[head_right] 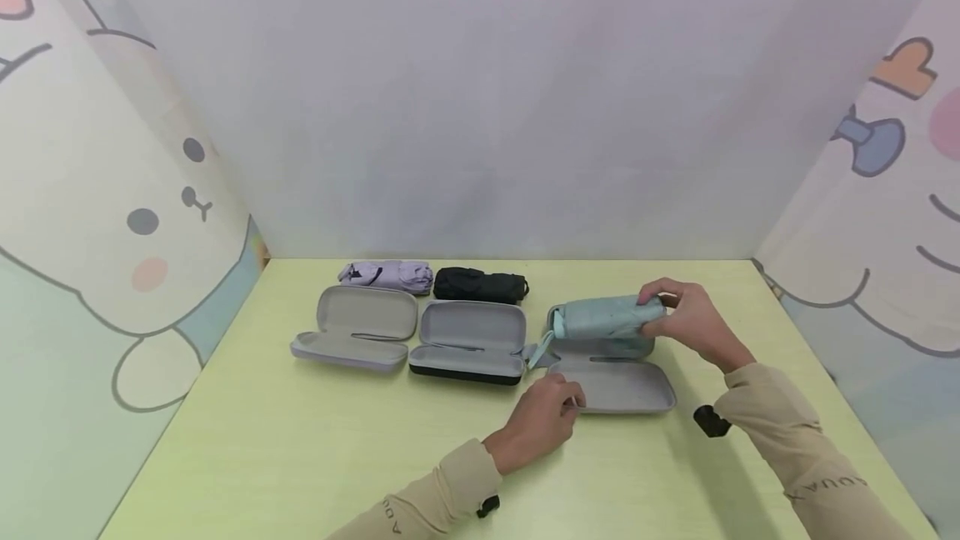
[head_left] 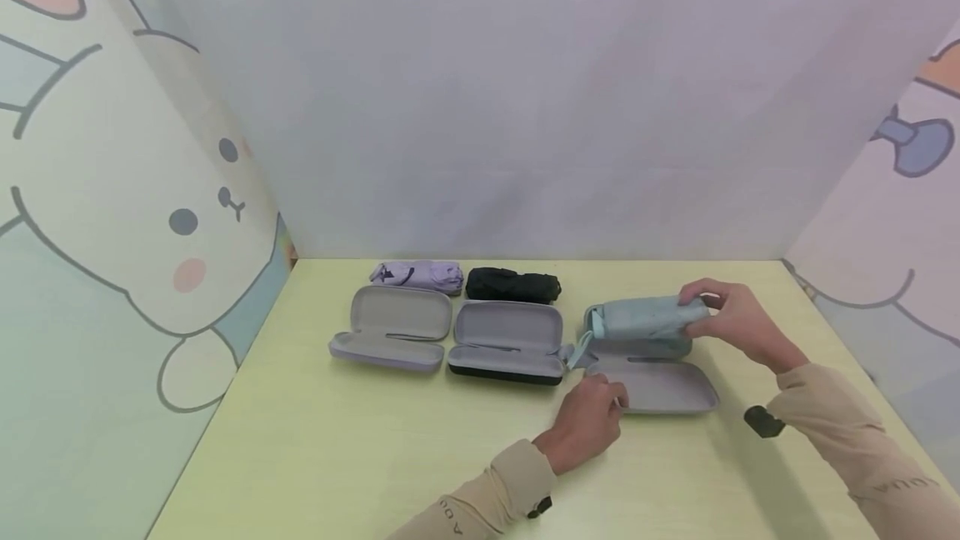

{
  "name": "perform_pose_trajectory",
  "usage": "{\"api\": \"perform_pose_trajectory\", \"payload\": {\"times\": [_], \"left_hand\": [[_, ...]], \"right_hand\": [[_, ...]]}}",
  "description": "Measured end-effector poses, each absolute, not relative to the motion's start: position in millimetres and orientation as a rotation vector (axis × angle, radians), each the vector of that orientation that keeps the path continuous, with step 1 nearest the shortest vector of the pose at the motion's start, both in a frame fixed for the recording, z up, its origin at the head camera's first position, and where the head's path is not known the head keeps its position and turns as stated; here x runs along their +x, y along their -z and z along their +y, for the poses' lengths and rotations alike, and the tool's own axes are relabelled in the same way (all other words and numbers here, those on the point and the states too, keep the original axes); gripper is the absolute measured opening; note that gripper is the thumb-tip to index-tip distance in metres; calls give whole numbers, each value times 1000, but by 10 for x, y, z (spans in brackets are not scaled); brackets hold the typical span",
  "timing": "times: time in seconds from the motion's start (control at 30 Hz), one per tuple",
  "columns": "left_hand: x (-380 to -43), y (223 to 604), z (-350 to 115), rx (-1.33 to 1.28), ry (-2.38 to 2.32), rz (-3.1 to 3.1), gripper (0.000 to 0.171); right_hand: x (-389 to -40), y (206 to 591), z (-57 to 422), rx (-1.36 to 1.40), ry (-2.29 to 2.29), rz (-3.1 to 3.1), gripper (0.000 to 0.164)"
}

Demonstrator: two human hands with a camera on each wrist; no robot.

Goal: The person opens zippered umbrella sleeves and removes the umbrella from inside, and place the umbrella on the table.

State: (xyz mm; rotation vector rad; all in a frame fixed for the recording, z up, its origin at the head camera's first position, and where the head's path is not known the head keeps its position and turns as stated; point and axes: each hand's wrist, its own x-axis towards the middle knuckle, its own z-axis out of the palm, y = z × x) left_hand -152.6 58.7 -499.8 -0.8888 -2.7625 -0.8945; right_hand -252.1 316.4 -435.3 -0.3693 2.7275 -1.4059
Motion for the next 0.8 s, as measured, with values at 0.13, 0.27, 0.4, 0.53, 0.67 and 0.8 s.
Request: {"api": "perform_pose_trajectory", "payload": {"times": [0.13,0.27,0.4,0.53,0.67,0.8], "left_hand": [[-1527,4997,572,-886,910,-2775,20],[-1545,4999,578,-887,908,-2764,19],[-1567,4986,578,-889,907,-2743,16],[-1573,4965,558,-896,916,-2744,17],[-1553,4959,552,-908,925,-2753,21],[-1502,4952,562,-915,922,-2775,21]], "right_hand": [[-2519,4280,3172,-386,1434,2699,37],[-2482,4187,3193,-417,1464,2657,36],[-2462,4109,3191,-457,1552,2608,35],[-2501,4060,3155,-412,1649,2609,36],[-2591,4040,3119,-314,1691,2647,38],[-2710,4054,3127,-277,1677,2677,41]]}}
